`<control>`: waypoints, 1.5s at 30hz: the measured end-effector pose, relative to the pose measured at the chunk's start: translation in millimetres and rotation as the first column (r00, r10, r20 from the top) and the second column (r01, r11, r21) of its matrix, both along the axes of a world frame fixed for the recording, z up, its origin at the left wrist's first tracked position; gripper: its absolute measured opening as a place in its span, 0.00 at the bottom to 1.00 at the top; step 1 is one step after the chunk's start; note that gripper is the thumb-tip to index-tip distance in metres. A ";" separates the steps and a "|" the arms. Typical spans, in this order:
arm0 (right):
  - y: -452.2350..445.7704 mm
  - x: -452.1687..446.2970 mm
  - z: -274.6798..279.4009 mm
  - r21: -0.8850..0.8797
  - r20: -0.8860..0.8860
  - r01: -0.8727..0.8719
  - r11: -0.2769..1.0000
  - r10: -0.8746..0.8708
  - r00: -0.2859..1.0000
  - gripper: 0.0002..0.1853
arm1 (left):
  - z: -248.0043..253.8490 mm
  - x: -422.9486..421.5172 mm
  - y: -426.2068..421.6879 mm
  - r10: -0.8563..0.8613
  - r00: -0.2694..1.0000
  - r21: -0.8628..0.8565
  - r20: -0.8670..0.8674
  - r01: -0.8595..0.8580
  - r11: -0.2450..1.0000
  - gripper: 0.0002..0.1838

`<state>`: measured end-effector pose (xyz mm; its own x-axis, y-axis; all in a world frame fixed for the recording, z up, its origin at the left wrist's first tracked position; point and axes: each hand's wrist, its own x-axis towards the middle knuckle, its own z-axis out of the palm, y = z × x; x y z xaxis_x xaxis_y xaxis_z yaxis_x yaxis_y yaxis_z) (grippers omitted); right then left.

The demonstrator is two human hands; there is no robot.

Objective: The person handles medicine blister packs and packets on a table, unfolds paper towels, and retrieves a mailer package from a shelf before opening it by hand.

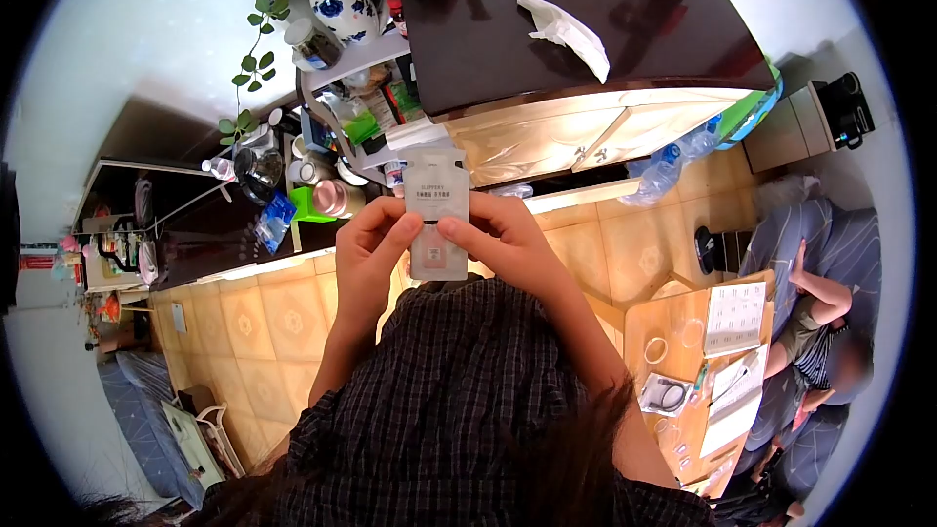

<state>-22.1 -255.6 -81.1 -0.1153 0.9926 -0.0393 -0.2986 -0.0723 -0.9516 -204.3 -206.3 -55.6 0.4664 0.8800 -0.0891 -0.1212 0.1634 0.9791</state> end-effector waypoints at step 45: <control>-4.7 5.0 -4.0 0.256 0.310 -0.064 0.965 -0.019 0.950 0.12 | -2.4 0.7 -8.7 -0.047 0.998 0.048 -0.044 0.049 0.998 0.11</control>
